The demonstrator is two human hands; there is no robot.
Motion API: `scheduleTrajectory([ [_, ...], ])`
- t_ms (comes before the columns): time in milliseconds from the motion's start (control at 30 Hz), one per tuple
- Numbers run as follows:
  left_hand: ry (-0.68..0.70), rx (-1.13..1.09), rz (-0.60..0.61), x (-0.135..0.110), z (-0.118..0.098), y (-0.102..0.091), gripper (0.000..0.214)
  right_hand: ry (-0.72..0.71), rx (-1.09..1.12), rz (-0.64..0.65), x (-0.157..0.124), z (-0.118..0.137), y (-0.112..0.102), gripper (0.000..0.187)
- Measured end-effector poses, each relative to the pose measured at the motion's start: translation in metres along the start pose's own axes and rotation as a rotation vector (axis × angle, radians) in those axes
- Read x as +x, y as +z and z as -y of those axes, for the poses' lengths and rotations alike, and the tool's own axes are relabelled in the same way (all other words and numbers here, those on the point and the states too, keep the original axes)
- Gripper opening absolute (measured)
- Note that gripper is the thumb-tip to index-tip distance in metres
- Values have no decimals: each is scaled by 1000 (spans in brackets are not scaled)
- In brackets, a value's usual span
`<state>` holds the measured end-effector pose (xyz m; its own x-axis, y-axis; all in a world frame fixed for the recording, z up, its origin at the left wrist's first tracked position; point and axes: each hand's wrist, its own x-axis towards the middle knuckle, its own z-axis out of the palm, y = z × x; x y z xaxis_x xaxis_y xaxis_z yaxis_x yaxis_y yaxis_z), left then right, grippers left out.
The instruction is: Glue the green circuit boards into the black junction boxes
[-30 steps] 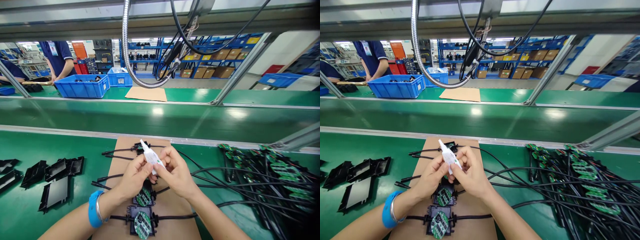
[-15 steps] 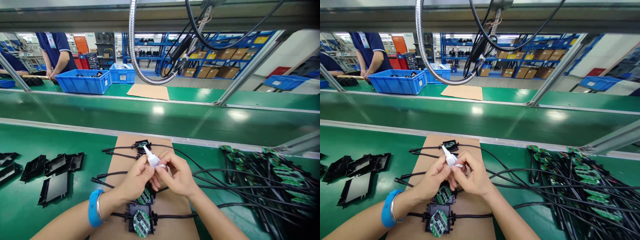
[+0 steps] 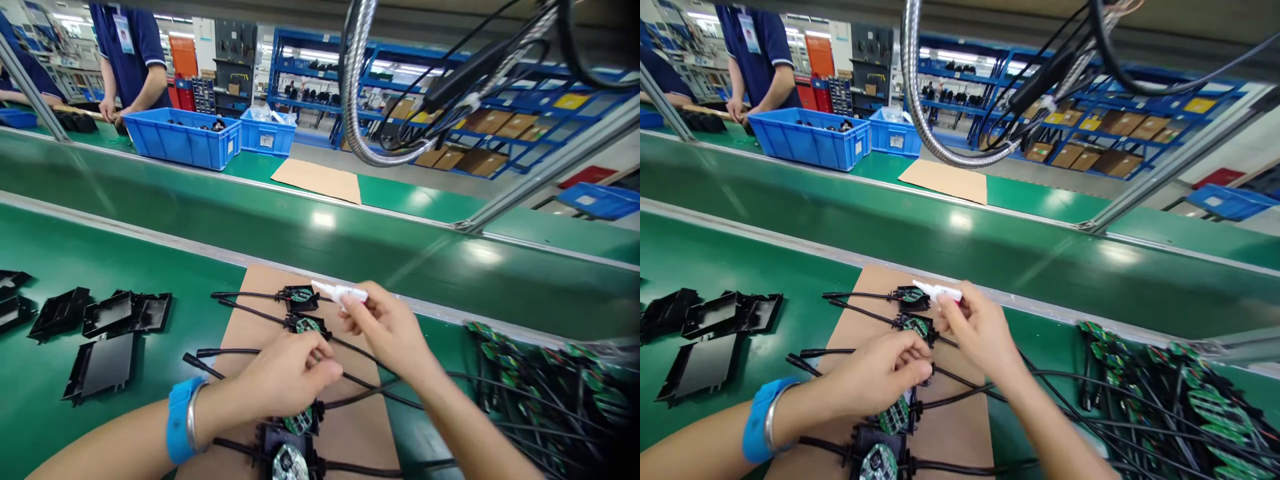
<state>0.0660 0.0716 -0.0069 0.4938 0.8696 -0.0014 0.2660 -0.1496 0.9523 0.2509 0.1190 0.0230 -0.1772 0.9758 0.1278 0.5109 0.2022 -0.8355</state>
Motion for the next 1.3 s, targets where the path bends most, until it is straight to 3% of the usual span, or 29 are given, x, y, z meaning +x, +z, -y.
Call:
scheduleTrajectory([
  [100, 147, 522, -57, -3, 5, -14, 29, -88, -202, 126, 44, -7, -15, 32],
  [233, 159, 827, -112, 7, 23, -13, 50, -187, -360, 286, 81, -4, -8, 32],
  [400, 196, 866, -76, 13, 40, -9, 49, -273, -502, 500, 101, 7, 5, 27],
  [600, 265, 925, -84, 9, 46, -10, 51, -391, -586, 641, 111, 9, 15, 21],
  [867, 278, 939, -84, 10, 49, -9, 50, -481, -662, 690, 114, 16, 17, 20],
  [1300, 262, 906, -62, 9, 48, -10, 49, -484, -655, 717, 102, 24, 4, 21],
])
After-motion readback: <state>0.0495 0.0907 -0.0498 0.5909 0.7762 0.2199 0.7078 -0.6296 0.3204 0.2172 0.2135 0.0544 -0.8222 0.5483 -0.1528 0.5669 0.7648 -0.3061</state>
